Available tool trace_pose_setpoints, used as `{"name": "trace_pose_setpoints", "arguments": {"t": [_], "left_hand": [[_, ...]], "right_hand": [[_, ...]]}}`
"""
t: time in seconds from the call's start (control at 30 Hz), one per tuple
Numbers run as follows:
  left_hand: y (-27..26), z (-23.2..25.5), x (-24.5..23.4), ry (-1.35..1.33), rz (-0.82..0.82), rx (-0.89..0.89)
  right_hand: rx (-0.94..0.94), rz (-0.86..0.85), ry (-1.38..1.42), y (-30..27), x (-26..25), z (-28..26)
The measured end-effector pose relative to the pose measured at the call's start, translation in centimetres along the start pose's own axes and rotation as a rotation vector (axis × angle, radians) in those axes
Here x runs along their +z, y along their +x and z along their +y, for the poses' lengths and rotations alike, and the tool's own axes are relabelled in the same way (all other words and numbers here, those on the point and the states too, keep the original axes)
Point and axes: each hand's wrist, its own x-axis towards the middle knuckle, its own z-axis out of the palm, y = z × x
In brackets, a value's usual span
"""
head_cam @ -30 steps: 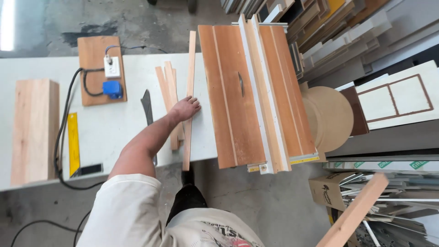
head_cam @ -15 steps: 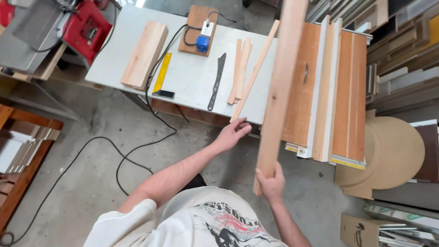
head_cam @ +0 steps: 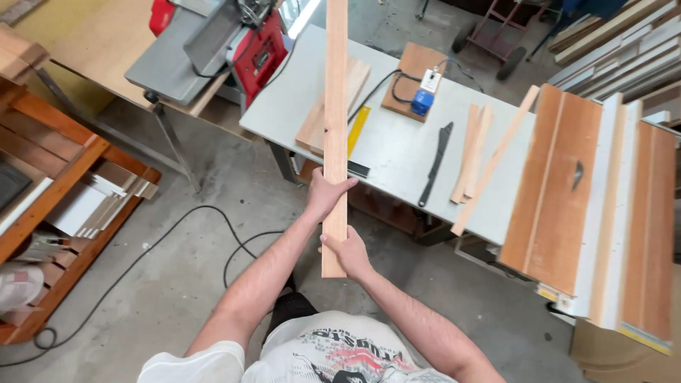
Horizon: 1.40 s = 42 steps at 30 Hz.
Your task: The person uses a table saw to cut several pieces of wood. They pick up a piece of wood, place it on the saw, and push it through the blade to make a cut. The person repeats this process with multiple pieces of wood, moving them between the table saw and a nearby workbench.
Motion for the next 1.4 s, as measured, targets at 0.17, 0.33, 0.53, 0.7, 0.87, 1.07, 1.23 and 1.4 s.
{"name": "trace_pose_setpoints", "arguments": {"t": [0.17, 0.33, 0.53, 0.7, 0.87, 1.07, 1.23, 1.4], "left_hand": [[10.9, -2.5, -9.6, 0.279, -0.032, 0.058], [22.5, -3.7, -16.3, 0.457, -0.088, 0.052], [34.6, -5.6, -16.8, 0.533, -0.206, 0.054], [39.0, -5.1, -12.9, 0.590, -0.218, 0.037], [43.8, -7.0, -8.4, 0.496, -0.180, 0.028], [45.6, -6.3, -7.0, 0.692, -0.179, 0.100], [48.5, -10.4, -4.8, 0.686, -0.080, 0.207], [47.5, -10.5, -3.6, 0.712, -0.088, 0.216]], "right_hand": [[0.025, 0.065, -0.073, 10.2, 12.9, 0.0], [0.110, -0.021, -0.122, 15.6, 16.6, -1.2], [0.293, 0.102, -0.209, 13.1, 13.1, -0.5], [0.495, 0.274, -0.164, 10.1, 10.0, 2.4], [0.588, 0.431, -0.063, 9.9, 7.8, 4.8], [0.660, 0.434, -0.070, 10.2, 7.6, 4.8], [0.694, 0.421, -0.078, 10.4, 6.6, 6.4], [0.706, 0.407, -0.088, 10.6, 5.8, 6.5]]}}
